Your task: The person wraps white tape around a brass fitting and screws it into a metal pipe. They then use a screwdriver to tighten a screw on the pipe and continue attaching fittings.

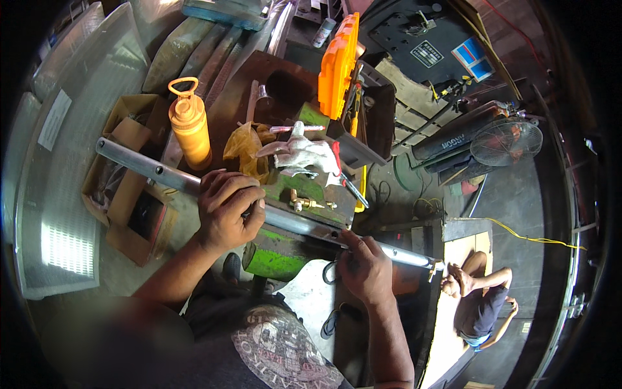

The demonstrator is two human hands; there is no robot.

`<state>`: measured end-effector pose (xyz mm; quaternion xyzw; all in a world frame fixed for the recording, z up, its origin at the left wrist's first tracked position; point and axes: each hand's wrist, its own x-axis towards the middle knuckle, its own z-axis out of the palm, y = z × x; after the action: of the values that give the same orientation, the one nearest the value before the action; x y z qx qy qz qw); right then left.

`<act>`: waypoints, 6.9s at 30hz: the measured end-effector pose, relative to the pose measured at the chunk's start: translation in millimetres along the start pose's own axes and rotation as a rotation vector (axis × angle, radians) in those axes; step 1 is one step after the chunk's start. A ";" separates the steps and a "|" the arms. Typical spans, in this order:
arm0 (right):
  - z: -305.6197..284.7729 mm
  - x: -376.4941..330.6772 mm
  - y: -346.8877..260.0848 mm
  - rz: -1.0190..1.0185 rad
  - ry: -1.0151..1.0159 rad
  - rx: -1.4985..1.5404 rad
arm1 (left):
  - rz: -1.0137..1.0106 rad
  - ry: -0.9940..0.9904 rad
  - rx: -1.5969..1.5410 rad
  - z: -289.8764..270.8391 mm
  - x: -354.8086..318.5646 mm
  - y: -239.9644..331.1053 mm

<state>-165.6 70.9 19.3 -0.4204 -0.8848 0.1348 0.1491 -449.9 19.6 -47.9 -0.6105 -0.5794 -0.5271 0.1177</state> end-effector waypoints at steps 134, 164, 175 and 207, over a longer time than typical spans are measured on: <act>-22.8 4.1 -14.1 -0.073 -0.188 -0.290 | -0.004 0.004 0.012 0.0 -2.5 -0.6; -11.9 -4.8 -32.7 0.374 -0.393 0.402 | -0.002 0.006 -0.004 -0.6 -5.3 -2.1; -14.5 -12.5 -26.6 0.176 -0.202 0.095 | -0.290 -0.083 -0.169 -36.5 26.4 -23.8; -36.1 -68.4 54.3 0.559 0.194 0.067 | -0.130 -0.173 0.122 -19.0 25.1 -23.5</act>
<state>-72.6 54.5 22.5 -0.6536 -0.7114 0.1590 0.2036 -484.8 27.0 -31.3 -0.6066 -0.6568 -0.4425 0.0697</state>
